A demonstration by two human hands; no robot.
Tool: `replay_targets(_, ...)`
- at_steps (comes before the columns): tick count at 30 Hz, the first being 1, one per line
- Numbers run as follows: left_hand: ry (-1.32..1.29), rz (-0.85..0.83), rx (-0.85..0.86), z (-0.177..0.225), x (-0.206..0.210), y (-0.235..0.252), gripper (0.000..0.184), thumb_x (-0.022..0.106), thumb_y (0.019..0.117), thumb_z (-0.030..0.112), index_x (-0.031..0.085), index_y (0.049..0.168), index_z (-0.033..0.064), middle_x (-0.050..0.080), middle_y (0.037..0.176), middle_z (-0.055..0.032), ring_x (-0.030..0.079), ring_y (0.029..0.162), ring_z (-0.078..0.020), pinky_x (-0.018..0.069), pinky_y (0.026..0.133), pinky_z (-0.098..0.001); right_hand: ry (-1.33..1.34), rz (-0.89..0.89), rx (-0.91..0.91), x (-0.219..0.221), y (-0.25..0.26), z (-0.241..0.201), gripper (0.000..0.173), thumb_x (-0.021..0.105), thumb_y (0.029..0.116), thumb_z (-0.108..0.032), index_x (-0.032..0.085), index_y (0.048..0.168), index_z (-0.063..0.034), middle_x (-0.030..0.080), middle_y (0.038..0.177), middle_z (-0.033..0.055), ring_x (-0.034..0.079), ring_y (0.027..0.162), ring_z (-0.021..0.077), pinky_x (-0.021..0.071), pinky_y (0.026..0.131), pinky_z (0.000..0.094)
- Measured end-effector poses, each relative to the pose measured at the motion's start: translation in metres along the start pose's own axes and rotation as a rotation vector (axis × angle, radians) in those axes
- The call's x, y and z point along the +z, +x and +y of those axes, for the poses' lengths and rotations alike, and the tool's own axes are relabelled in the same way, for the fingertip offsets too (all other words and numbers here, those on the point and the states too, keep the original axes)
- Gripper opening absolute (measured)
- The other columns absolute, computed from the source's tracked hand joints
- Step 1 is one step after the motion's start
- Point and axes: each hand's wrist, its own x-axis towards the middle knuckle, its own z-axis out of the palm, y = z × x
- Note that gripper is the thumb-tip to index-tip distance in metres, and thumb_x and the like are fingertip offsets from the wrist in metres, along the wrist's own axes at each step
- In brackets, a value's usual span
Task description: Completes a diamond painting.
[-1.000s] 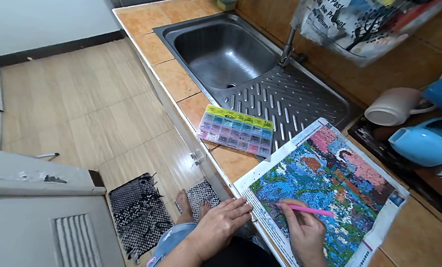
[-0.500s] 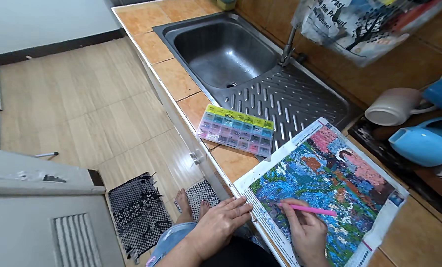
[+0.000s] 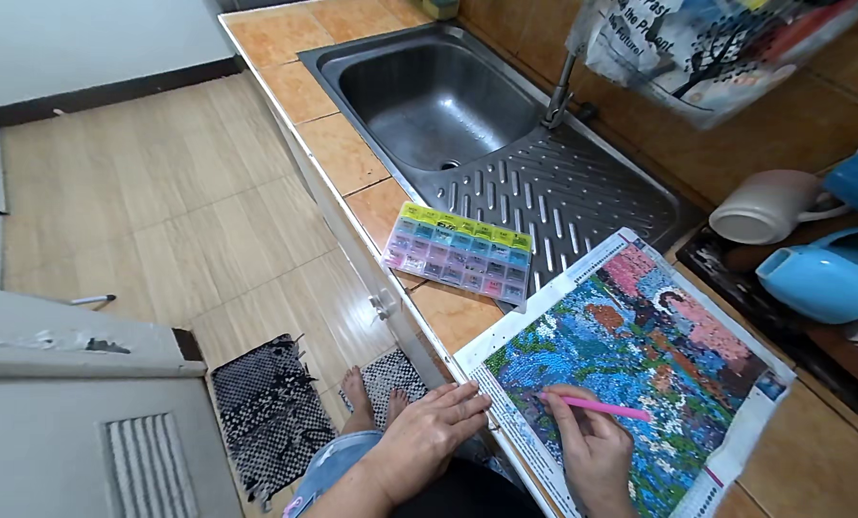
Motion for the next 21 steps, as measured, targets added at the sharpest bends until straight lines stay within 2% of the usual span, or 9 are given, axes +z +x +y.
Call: replay_targets(21,-0.004,0.001,-0.015,0.0010,0.0006,-0.0007,0.032,0.053,0.0914,-0.008,0.074,0.112,0.0050,0.071,0.130,-0.0082,0.062,0.129,-0.0269,0.0470,0.111,-0.0385,-0.003,-0.005,-0.013,0.0010,-0.0013,0.0004,0.017,0.062,0.0952,-0.010,0.071,0.093,0.0043,0.073,0.092,0.0036,0.068,0.082,-0.0027,0.0574,0.078,0.0132)
